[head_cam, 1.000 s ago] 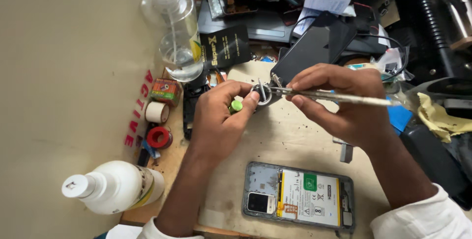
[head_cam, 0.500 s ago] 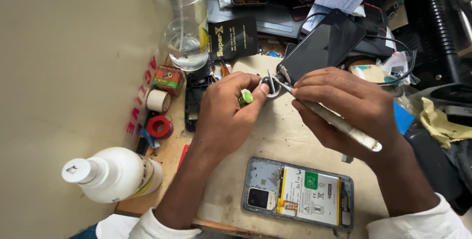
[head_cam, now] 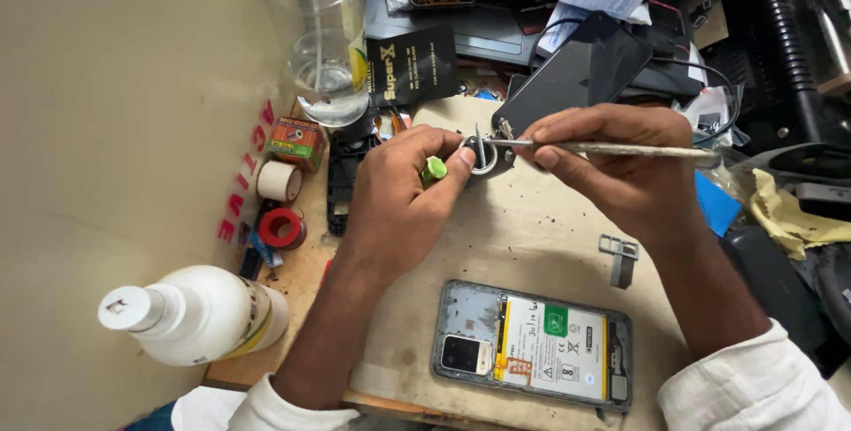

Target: The person works at a cluttered repair bench on a disassembled smartphone, using a green pry tool and a small screwdriver to pry and unscrew components from the phone body. They handle a small metal part with tweezers, reposition the phone, and at the end power on the reassembled phone and tap its screen.

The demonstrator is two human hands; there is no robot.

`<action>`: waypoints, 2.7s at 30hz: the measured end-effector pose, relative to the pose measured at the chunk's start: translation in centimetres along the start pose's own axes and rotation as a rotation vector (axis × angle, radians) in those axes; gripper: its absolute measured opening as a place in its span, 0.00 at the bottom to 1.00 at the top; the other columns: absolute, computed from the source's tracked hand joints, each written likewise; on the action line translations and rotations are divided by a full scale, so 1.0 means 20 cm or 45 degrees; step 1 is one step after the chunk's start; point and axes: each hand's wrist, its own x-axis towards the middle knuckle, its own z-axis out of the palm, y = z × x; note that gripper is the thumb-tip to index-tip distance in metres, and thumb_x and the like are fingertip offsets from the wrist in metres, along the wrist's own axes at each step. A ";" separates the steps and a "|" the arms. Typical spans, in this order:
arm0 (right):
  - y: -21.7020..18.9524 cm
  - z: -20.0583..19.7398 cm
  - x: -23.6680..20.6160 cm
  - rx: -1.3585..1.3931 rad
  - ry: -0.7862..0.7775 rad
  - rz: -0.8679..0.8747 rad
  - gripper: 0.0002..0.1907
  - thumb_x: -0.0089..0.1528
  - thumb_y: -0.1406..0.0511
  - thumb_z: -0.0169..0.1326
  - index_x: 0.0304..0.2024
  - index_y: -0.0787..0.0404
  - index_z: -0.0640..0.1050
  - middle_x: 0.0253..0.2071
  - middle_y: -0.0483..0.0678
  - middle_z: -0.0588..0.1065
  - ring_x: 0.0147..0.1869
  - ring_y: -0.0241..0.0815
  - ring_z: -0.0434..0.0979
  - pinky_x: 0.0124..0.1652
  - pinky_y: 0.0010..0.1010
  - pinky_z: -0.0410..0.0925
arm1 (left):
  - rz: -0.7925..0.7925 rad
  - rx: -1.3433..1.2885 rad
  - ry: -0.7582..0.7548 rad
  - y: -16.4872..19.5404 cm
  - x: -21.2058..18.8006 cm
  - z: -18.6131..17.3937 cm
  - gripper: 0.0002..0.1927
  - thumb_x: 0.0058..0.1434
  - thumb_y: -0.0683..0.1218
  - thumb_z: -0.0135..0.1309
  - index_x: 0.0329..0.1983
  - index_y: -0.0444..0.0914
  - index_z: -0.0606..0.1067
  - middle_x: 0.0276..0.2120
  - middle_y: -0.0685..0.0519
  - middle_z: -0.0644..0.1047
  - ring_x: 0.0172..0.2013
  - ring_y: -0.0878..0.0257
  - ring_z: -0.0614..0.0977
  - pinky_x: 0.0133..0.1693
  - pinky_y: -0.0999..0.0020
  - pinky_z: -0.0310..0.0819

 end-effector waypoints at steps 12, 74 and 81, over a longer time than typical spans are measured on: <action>-0.06 -0.01 0.00 -0.189 0.064 -0.099 0.07 0.71 0.75 0.56 0.51 0.67 0.79 0.46 0.49 0.81 0.52 0.37 0.83 0.52 0.25 0.76 | 0.030 0.020 -0.088 -0.01 -0.02 -0.01 0.10 0.65 0.46 0.57 0.41 0.34 0.80 0.34 0.51 0.80 0.31 0.64 0.80 0.29 0.69 0.72; -0.02 0.16 -0.02 -0.572 -0.217 -0.148 0.14 0.57 0.75 0.62 0.43 0.60 0.77 0.43 0.47 0.78 0.45 0.41 0.83 0.43 0.30 0.75 | 0.670 0.601 0.206 0.06 -0.09 -0.03 0.06 0.61 0.41 0.63 0.37 0.37 0.76 0.39 0.50 0.76 0.32 0.55 0.81 0.35 0.62 0.75; -0.09 0.13 0.00 -0.974 -0.573 -0.279 0.21 0.50 0.75 0.59 0.47 0.59 0.80 0.50 0.50 0.79 0.51 0.54 0.79 0.46 0.43 0.72 | 0.321 -0.139 0.315 0.26 -0.25 -0.14 0.05 0.64 0.37 0.60 0.39 0.35 0.75 0.35 0.54 0.78 0.23 0.77 0.69 0.26 0.79 0.61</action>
